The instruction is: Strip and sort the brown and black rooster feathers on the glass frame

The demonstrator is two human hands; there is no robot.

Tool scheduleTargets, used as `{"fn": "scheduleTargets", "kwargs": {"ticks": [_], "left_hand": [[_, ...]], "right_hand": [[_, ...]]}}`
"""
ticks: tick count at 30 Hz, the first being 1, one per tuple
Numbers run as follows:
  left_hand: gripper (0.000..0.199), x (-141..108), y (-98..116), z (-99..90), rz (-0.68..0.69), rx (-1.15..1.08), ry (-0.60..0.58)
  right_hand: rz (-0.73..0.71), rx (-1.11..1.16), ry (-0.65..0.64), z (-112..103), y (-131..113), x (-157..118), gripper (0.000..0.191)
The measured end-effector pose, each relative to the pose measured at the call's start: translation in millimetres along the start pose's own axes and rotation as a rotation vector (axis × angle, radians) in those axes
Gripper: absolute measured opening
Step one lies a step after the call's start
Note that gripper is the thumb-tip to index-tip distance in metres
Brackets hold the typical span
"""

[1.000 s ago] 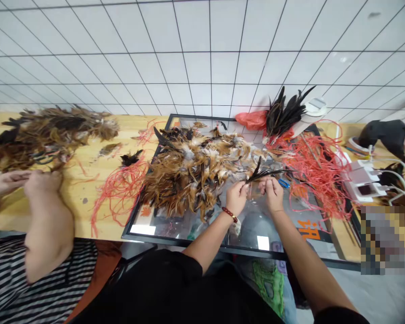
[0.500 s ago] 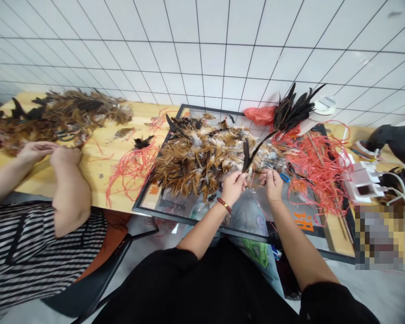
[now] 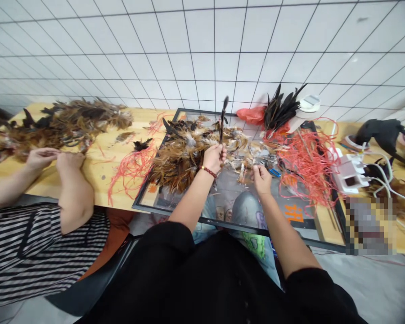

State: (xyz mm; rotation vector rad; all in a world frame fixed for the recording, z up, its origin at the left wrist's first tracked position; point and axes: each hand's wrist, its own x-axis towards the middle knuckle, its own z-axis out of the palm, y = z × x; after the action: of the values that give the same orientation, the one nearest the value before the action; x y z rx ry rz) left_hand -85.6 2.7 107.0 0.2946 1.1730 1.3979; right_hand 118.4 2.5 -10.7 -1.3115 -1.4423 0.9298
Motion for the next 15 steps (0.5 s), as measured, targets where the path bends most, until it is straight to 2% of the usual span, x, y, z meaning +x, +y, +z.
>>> {"fn": "scheduleTargets", "kwargs": {"ticks": [5, 8, 11, 15], "left_hand": [[0.023, 37, 34, 18.1, 0.004, -0.028, 0.029], [0.024, 39, 36, 26.1, 0.04, -0.046, -0.01], [0.017, 15, 6, 33.4, 0.028, 0.003, -0.146], [0.02, -31, -70, 27.4, 0.036, 0.25, -0.245]], "right_hand": [[-0.02, -0.033, 0.002, 0, 4, 3, 0.045], [-0.015, -0.025, 0.004, 1, 4, 4, 0.044], [-0.009, -0.009, 0.011, 3, 1, 4, 0.042], [-0.056, -0.04, 0.086, 2, -7, 2, 0.038]]}}
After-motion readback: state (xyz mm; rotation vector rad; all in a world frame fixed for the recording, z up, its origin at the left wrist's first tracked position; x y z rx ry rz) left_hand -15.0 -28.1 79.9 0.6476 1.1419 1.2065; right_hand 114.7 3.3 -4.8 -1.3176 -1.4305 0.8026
